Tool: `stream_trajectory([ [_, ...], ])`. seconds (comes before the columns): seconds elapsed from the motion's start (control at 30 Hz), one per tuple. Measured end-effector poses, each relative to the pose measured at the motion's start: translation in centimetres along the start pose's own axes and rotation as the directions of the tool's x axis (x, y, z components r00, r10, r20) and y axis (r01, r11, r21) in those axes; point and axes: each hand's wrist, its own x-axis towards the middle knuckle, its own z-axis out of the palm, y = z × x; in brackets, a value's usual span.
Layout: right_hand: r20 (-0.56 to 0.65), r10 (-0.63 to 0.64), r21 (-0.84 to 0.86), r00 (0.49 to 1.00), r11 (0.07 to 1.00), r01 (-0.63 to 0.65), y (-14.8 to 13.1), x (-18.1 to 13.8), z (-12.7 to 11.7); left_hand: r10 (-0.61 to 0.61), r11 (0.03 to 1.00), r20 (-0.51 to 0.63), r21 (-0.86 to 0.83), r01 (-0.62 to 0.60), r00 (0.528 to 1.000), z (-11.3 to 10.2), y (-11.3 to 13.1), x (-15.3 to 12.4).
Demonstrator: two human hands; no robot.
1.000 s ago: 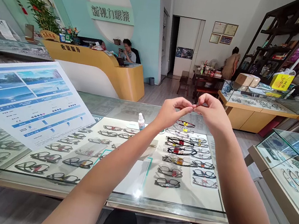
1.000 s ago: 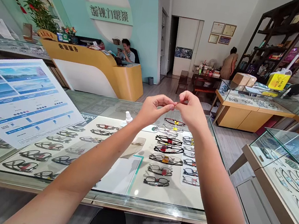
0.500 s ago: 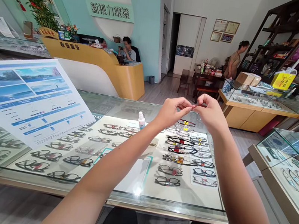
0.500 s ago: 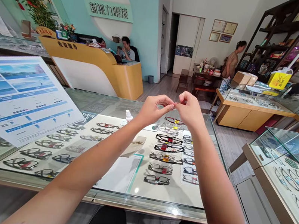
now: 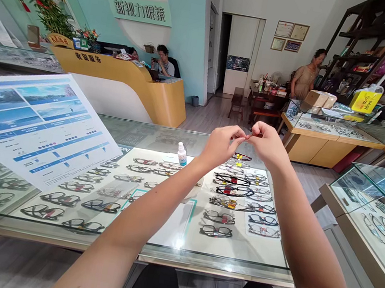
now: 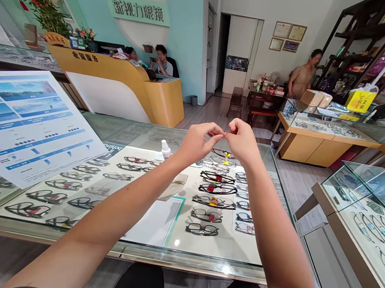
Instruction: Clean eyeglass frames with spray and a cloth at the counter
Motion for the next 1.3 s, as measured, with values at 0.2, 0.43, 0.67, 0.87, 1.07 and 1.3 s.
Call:
stream_trajectory([
  [0.2,0.016,0.007,-0.007,1.000,1.000,-0.007,0.11,-0.04,0.06,0.058,0.990,0.018,0.130,-0.059,0.998,0.11,-0.11,-0.23],
  [0.43,0.029,0.015,-0.005,0.999,1.000,-0.015,0.27,0.05,0.15,0.068,0.980,0.028,0.185,-0.072,0.997,0.24,-0.41,-0.34],
  [0.67,0.069,0.012,0.039,0.998,0.999,-0.015,0.40,0.13,-0.13,0.052,0.985,0.017,0.161,-0.054,0.999,-0.04,-0.23,-0.36],
  [0.87,0.098,0.009,0.053,0.995,0.998,-0.015,0.27,-0.02,-0.29,0.064,0.990,0.001,0.126,-0.063,0.998,-0.15,-0.23,-0.37],
  [1.07,0.127,0.017,0.078,0.992,0.997,-0.028,0.32,0.01,-0.35,0.081,0.987,-0.005,0.143,-0.080,0.997,-0.33,-0.38,-0.32],
  [1.3,0.158,0.035,0.070,0.987,0.996,-0.046,0.24,-0.01,-0.72,0.082,0.982,0.028,0.169,-0.085,0.996,-0.51,-0.30,-0.22],
])
